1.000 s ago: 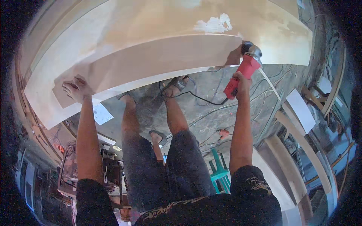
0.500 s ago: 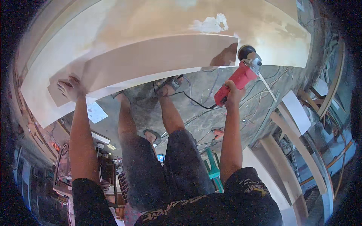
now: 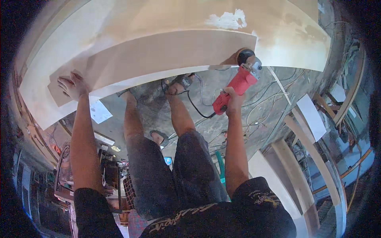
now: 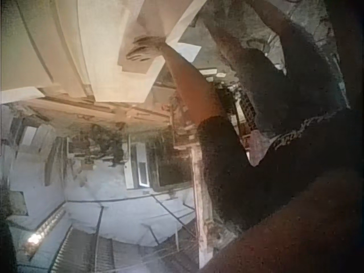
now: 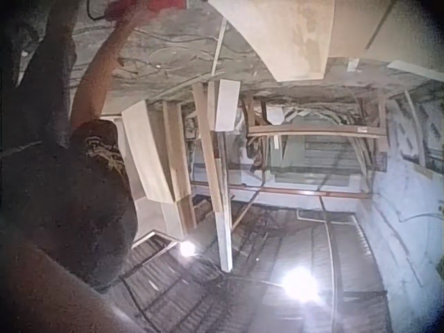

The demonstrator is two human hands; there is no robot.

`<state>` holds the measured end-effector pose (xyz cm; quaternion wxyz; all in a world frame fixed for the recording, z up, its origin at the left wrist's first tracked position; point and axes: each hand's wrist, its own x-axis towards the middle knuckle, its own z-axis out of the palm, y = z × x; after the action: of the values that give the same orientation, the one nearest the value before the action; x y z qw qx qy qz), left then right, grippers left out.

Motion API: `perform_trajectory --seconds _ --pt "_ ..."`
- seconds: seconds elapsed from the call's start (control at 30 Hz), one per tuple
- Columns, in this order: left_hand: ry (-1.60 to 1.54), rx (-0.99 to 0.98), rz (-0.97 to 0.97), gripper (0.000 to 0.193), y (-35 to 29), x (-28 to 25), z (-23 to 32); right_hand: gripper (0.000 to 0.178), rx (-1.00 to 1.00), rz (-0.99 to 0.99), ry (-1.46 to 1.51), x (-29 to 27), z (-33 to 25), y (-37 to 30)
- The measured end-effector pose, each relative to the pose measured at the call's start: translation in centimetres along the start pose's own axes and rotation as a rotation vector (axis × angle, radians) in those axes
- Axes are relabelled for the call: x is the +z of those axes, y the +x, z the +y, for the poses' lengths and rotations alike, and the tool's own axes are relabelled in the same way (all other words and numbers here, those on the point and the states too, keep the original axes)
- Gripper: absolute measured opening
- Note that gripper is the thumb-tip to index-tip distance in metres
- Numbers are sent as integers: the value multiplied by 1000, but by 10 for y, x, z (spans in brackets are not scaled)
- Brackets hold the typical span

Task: The person sands a wooden board using an electric rotary sander and feels the wood surface by hand.

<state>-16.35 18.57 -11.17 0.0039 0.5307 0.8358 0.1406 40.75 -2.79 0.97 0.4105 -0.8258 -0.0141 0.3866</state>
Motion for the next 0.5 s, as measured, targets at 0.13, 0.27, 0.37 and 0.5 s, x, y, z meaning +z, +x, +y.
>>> perform_trajectory --seconds 0.13,0.27,0.37,0.5 --pt "-15 -20 21 85 -8 3 6 20 -10 -35 -20 -12 6 2" --pt "58 -14 1 85 -1 8 -3 20 -75 -79 -123 -6 12 0" --pt "-37 29 55 86 5 9 -12 21 -85 -104 -230 5 17 -7" --pt "17 -9 26 90 -2 11 -7 22 -97 -117 -360 6 26 -20"
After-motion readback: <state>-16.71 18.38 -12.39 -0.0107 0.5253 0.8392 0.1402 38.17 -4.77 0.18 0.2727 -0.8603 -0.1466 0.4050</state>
